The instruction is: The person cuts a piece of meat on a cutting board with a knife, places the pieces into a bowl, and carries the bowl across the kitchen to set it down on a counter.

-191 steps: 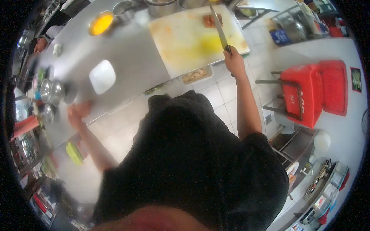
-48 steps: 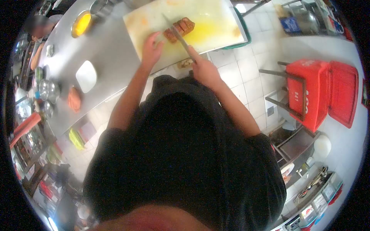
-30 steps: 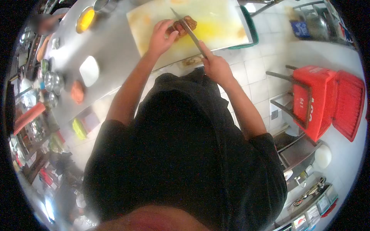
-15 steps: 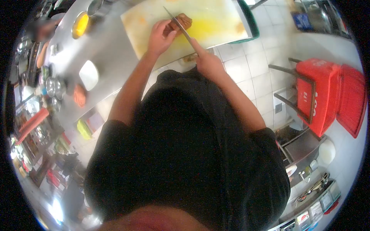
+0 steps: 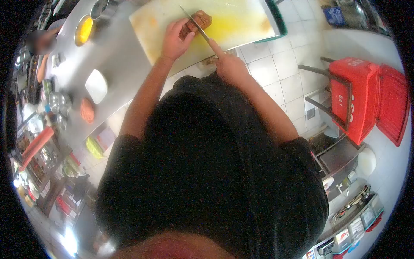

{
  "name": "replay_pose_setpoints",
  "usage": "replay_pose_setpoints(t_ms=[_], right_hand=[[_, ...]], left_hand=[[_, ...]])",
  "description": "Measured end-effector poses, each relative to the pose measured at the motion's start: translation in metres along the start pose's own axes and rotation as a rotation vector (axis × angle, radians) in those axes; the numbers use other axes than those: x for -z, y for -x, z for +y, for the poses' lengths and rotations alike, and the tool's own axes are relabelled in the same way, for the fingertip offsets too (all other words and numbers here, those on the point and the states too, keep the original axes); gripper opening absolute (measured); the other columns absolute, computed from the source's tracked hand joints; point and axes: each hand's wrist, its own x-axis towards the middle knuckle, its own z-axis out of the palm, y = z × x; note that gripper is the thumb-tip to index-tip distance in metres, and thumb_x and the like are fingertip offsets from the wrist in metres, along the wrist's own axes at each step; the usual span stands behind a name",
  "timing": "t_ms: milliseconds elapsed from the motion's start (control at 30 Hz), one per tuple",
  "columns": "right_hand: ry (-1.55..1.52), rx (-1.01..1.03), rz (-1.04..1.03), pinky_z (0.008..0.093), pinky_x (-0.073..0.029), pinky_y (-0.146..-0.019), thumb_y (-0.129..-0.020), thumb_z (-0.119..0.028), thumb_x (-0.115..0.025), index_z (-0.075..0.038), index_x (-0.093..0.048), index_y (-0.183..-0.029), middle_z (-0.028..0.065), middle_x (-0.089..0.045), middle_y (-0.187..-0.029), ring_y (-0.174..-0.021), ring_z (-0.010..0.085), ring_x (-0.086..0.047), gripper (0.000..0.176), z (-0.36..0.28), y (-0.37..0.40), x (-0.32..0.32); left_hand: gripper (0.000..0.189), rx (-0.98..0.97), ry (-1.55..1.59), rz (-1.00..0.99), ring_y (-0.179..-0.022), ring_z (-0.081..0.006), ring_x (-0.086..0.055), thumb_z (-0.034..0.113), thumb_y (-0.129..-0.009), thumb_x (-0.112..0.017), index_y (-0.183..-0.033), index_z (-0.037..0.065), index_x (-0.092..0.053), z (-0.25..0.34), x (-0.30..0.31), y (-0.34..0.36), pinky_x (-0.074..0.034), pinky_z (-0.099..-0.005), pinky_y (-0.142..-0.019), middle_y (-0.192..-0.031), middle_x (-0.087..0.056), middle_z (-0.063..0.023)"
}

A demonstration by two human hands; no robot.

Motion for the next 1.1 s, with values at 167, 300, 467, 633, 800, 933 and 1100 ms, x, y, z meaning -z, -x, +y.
replay_pose_setpoints(t_ms=[167, 300, 467, 633, 800, 933, 1100], right_hand=[[0.017, -0.037, -0.083, 0.0580, -0.054, -0.079, -0.102, -0.019, -0.050, -0.029, -0.017, -0.164, 0.0313, -0.070, -0.095, -0.087, 0.0486, -0.069, 0.071, -0.008, -0.003, 0.006], [-0.025, -0.100, -0.143, 0.0607, -0.051, -0.078, -0.102, -0.016, -0.052, -0.027, -0.022, -0.163, 0.0339, -0.067, -0.085, -0.083, 0.0525, -0.066, 0.070, -0.033, 0.018, 0.034], [-0.051, -0.090, -0.142, 0.0605, -0.051, -0.079, -0.101, -0.014, -0.053, -0.028, -0.021, -0.164, 0.0340, -0.068, -0.086, -0.084, 0.0520, -0.067, 0.072, -0.025, 0.018, 0.027], [-0.033, -0.123, -0.208, 0.0596, -0.051, -0.080, -0.099, -0.012, -0.054, -0.028, -0.020, -0.164, 0.0343, -0.068, -0.091, -0.085, 0.0509, -0.067, 0.075, -0.034, 0.013, 0.041], [-0.063, -0.032, 0.009, 0.0592, -0.051, -0.079, -0.096, -0.010, -0.054, -0.030, -0.018, -0.165, 0.0329, -0.069, -0.091, -0.084, 0.0498, -0.068, 0.080, -0.017, -0.031, -0.024], [-0.005, -0.079, -0.070, 0.0576, -0.053, -0.080, -0.095, -0.009, -0.054, -0.031, -0.019, -0.164, 0.0312, -0.070, -0.093, -0.087, 0.0477, -0.069, 0.081, -0.017, -0.033, -0.004], [0.017, -0.202, -0.225, 0.0542, -0.055, -0.084, -0.093, -0.008, -0.053, -0.037, -0.016, -0.165, 0.0293, -0.072, -0.099, -0.094, 0.0439, -0.071, 0.085, -0.009, 0.021, 0.006]], left_hand=[[0.051, -0.062, 0.019, -0.002, -0.114, -0.0385, -0.062, 0.020, -0.076, -0.082, -0.123, 0.007, -0.066, -0.009, -0.002, -0.003, -0.052, -0.0471, -0.098, -0.125, -0.067, -0.0163], [0.051, -0.050, -0.004, -0.003, -0.115, -0.0375, -0.062, 0.019, -0.076, -0.081, -0.124, 0.007, -0.066, -0.009, -0.002, -0.001, -0.051, -0.0469, -0.099, -0.126, -0.067, -0.0159], [0.050, 0.015, 0.035, -0.005, -0.116, -0.0369, -0.062, 0.019, -0.077, -0.080, -0.123, 0.007, -0.066, -0.008, -0.003, -0.001, -0.051, -0.0475, -0.099, -0.127, -0.067, -0.0153], [0.048, 0.003, -0.015, -0.009, -0.115, -0.0374, -0.062, 0.020, -0.077, -0.080, -0.121, 0.008, -0.066, -0.010, -0.004, 0.002, -0.052, -0.0470, -0.097, -0.125, -0.067, -0.0153], [0.048, 0.037, 0.002, -0.017, -0.112, -0.0366, -0.063, 0.017, -0.080, -0.080, -0.124, 0.006, -0.064, -0.006, -0.003, -0.005, -0.052, -0.0451, -0.099, -0.120, -0.065, -0.0176], [0.047, 0.018, -0.020, -0.009, -0.110, -0.0379, -0.063, 0.019, -0.077, -0.080, -0.120, 0.006, -0.064, -0.007, -0.005, -0.005, -0.052, -0.0476, -0.095, -0.118, -0.067, -0.0169], [0.047, 0.061, -0.050, 0.021, -0.108, -0.0381, -0.062, 0.019, -0.076, -0.079, -0.119, 0.006, -0.063, -0.013, -0.003, 0.008, -0.050, -0.0487, -0.096, -0.116, -0.067, -0.0167]])
